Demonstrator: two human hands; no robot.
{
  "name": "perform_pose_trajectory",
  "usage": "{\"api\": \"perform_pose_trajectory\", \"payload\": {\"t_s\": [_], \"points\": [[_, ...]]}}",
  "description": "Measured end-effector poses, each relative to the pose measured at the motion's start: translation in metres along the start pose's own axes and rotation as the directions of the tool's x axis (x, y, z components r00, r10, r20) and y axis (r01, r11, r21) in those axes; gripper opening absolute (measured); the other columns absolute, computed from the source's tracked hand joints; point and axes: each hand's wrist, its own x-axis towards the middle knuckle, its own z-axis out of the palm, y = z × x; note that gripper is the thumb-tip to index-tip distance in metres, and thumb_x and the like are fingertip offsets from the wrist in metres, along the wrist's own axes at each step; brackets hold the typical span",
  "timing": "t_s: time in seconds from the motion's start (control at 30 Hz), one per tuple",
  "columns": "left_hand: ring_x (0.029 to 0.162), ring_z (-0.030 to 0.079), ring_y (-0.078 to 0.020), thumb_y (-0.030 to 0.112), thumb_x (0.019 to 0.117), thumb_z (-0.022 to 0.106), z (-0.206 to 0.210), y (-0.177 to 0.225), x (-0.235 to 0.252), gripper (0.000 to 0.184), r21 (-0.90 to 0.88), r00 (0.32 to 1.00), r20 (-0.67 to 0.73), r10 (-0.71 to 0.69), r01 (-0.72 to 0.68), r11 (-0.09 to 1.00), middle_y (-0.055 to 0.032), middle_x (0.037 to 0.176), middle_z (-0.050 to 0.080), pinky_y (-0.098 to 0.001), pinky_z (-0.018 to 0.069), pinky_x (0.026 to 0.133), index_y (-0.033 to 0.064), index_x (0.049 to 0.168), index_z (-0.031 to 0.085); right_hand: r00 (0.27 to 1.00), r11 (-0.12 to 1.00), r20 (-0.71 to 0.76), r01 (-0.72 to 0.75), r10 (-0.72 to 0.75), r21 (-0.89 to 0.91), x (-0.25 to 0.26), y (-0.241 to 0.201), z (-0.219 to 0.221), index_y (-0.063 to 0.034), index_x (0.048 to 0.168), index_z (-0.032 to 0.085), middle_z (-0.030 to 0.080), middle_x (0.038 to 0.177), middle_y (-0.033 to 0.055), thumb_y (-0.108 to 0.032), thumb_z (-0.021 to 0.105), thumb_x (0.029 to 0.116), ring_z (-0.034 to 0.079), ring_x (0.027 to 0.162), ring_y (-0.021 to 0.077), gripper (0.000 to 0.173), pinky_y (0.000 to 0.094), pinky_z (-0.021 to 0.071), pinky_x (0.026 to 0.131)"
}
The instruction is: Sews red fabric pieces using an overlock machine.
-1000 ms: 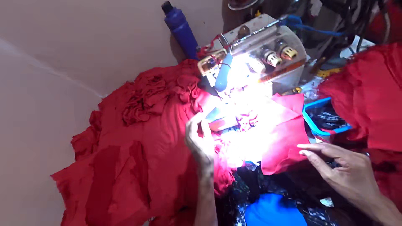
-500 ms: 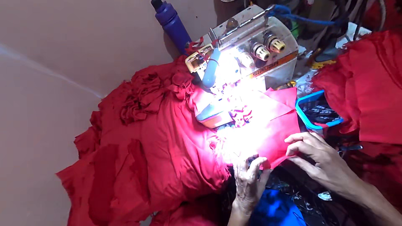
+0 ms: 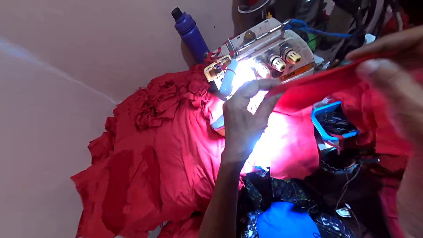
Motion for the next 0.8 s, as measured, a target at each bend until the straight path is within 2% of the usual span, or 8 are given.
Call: {"api": "perform_pose_trajectory", "payload": {"t_s": [0.13,0.23,0.3,0.37,0.47,0.57,0.7,0.8], "points": [[0.093,0.065,0.0001,0.002,0.0966,0.064,0.001,0.015,-0.016,0.013,0.053,0.987,-0.096,0.129,-0.125,0.991,-0.0027,0.100,0.071,-0.0154,0.0534,0.082,-0.0031,0.108,0.068,0.999,0.998,-0.001,0.052,-0.052,0.043,-0.015,-0.017,-0.005,-0.0044,0.116,0.067,0.070,0.106,-0.0053,-0.015,0.058,0.1026,0.065,0.095,-0.0006,0.019,0.0191,0.0556,0.085],[0.094,0.069,-0.0011,0.005,0.0930,0.069,-0.001,0.009,-0.062,0.011,0.067,0.992,-0.095,0.080,-0.073,0.995,-0.0007,0.098,0.075,-0.0180,0.0571,0.083,0.0012,0.101,0.074,0.994,0.999,0.110,-0.026,0.023,0.021,-0.056,-0.028,-0.007,-0.0136,0.111,0.071,0.070,0.099,-0.0116,-0.024,0.060,0.1021,0.064,0.088,-0.0045,0.017,0.0147,0.0553,0.077],[0.093,0.070,0.0004,0.009,0.0949,0.068,-0.003,0.003,-0.096,0.010,-0.015,0.999,-0.037,0.022,-0.022,1.000,0.0000,0.096,0.076,-0.0171,0.0573,0.083,0.0028,0.099,0.074,0.975,0.994,0.198,-0.104,0.096,0.029,-0.088,-0.029,-0.009,-0.0168,0.108,0.074,0.073,0.099,-0.0103,-0.028,0.059,0.1030,0.066,0.093,-0.0038,0.019,0.0161,0.0556,0.081],[0.090,0.069,0.0003,0.009,0.0956,0.068,-0.001,-0.002,-0.126,0.010,-0.107,0.999,0.033,-0.024,0.027,0.994,-0.0020,0.095,0.076,-0.0169,0.0572,0.082,0.0015,0.099,0.074,0.937,0.983,0.317,-0.175,0.146,0.064,-0.112,-0.034,-0.011,-0.0127,0.110,0.074,0.074,0.101,-0.0048,-0.028,0.055,0.1062,0.064,0.098,-0.0052,0.025,0.0149,0.0514,0.088],[0.092,0.071,-0.0037,0.010,0.0966,0.067,0.001,-0.006,-0.164,0.011,-0.191,0.990,0.122,-0.078,0.100,0.976,-0.0057,0.094,0.076,-0.0194,0.0576,0.086,0.0011,0.099,0.074,0.861,0.948,0.462,-0.297,0.214,0.115,-0.136,-0.045,-0.014,-0.0026,0.106,0.073,0.074,0.095,0.0074,-0.021,0.057,0.1049,0.066,0.092,-0.0005,0.024,0.0165,0.0515,0.086],[0.091,0.070,-0.0038,0.010,0.0973,0.066,-0.001,-0.005,-0.187,0.012,-0.229,0.969,0.202,-0.142,0.188,0.955,-0.0065,0.093,0.075,-0.0180,0.0565,0.085,0.0009,0.100,0.074,0.796,0.893,0.540,-0.418,0.271,0.168,-0.154,-0.052,-0.016,0.0033,0.103,0.073,0.074,0.093,0.0123,-0.015,0.061,0.1020,0.067,0.091,0.0018,0.021,0.0171,0.0510,0.088],[0.090,0.068,-0.0020,0.012,0.0993,0.064,0.001,-0.008,-0.189,0.016,-0.254,0.955,0.242,-0.170,0.231,0.939,-0.0066,0.092,0.073,-0.0156,0.0541,0.084,-0.0005,0.101,0.073,0.776,0.843,0.535,-0.500,0.334,0.199,-0.162,-0.046,-0.015,0.0069,0.104,0.071,0.074,0.094,0.0093,-0.010,0.062,0.1000,0.064,0.088,-0.0045,0.019,0.0125,0.0508,0.082],[0.092,0.067,-0.0033,0.009,0.0962,0.066,0.012,-0.022,-0.168,0.013,-0.187,0.974,0.164,-0.157,0.187,0.965,-0.0059,0.093,0.073,-0.0172,0.0545,0.086,0.0001,0.099,0.075,0.835,0.882,0.382,-0.462,0.396,0.095,-0.161,-0.022,-0.001,-0.0005,0.103,0.072,0.072,0.089,-0.0009,-0.021,0.061,0.1017,0.060,0.079,-0.0098,0.023,0.0096,0.0502,0.074]]}}
